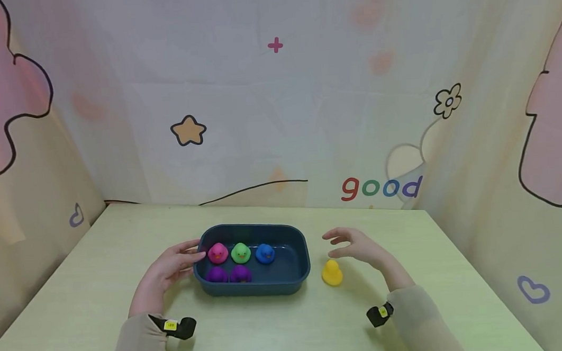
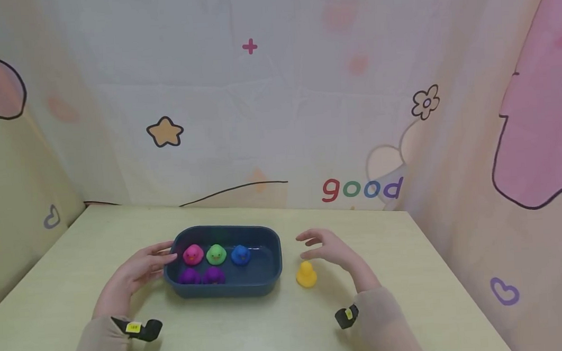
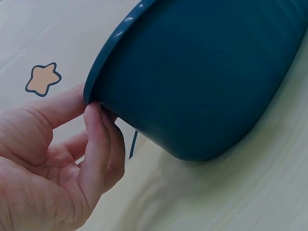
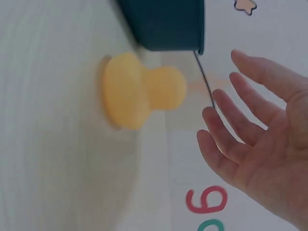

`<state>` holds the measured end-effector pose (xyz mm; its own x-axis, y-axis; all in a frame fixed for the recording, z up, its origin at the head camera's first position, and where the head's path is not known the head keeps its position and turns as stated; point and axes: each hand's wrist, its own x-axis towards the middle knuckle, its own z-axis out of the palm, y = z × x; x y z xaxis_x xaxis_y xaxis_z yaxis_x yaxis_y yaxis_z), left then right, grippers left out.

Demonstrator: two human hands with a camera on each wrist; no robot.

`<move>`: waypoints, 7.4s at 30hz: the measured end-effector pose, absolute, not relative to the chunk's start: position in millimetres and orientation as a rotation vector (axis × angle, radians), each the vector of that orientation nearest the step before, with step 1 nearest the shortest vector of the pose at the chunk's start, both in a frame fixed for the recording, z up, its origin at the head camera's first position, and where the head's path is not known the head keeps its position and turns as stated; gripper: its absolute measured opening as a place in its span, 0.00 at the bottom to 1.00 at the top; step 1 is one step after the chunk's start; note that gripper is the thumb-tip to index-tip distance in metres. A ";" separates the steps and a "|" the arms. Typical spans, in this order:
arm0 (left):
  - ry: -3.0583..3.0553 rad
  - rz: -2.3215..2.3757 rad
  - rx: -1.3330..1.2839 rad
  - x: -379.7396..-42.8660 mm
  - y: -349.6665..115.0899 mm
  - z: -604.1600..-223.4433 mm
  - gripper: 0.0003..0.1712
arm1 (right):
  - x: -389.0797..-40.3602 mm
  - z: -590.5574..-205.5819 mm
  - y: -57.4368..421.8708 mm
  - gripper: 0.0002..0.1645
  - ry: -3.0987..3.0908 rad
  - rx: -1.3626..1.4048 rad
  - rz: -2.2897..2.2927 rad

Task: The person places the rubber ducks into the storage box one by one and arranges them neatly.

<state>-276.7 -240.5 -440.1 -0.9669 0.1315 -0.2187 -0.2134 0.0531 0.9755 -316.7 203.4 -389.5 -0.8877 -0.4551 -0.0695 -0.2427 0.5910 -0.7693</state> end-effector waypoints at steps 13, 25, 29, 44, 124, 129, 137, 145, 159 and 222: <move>2.075 2.006 -0.072 -274.1 -240.1 -438.0 0.40 | -327.4 -410.3 223.4 0.31 2.399 -0.717 -1.027; 2.077 2.007 -0.092 -274.1 -239.2 -436.8 0.40 | -337.1 -418.1 225.0 0.28 2.309 -0.802 -0.975; 2.075 2.014 -0.115 -275.2 -238.7 -437.1 0.39 | -337.7 -419.0 224.8 0.25 2.318 -0.791 -0.966; 2.085 2.005 -0.124 -272.9 -237.5 -436.8 0.40 | -332.7 -417.0 223.5 0.20 2.414 -0.688 -1.007; 2.092 2.002 -0.114 -274.0 -238.1 -437.3 0.39 | -353.7 -437.3 269.1 0.43 2.049 -0.544 -1.488; 2.089 2.006 -0.127 -275.1 -237.9 -437.7 0.39 | -355.6 -443.9 270.1 0.43 2.071 -0.557 -1.457; 2.076 2.014 -0.097 -273.5 -238.2 -435.6 0.39 | -353.9 -441.4 265.8 0.42 2.089 -0.655 -1.355; 2.047 2.037 -0.034 -275.2 -245.3 -439.8 0.45 | -351.8 -445.7 264.3 0.37 2.108 -0.642 -1.369; 2.061 2.027 -0.088 -273.9 -239.8 -436.2 0.40 | -351.2 -448.5 255.0 0.28 2.227 -0.571 -1.331; 2.103 1.992 -0.125 -274.7 -236.9 -434.3 0.39 | -305.0 -403.8 72.4 0.27 2.046 -0.327 -1.711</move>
<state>-274.7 -236.9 -434.3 -0.9672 0.1032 -0.2323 -0.2263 0.0661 0.9718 -305.0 72.4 -403.8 -0.8702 -0.4557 -0.1872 0.1035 0.2022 -0.9738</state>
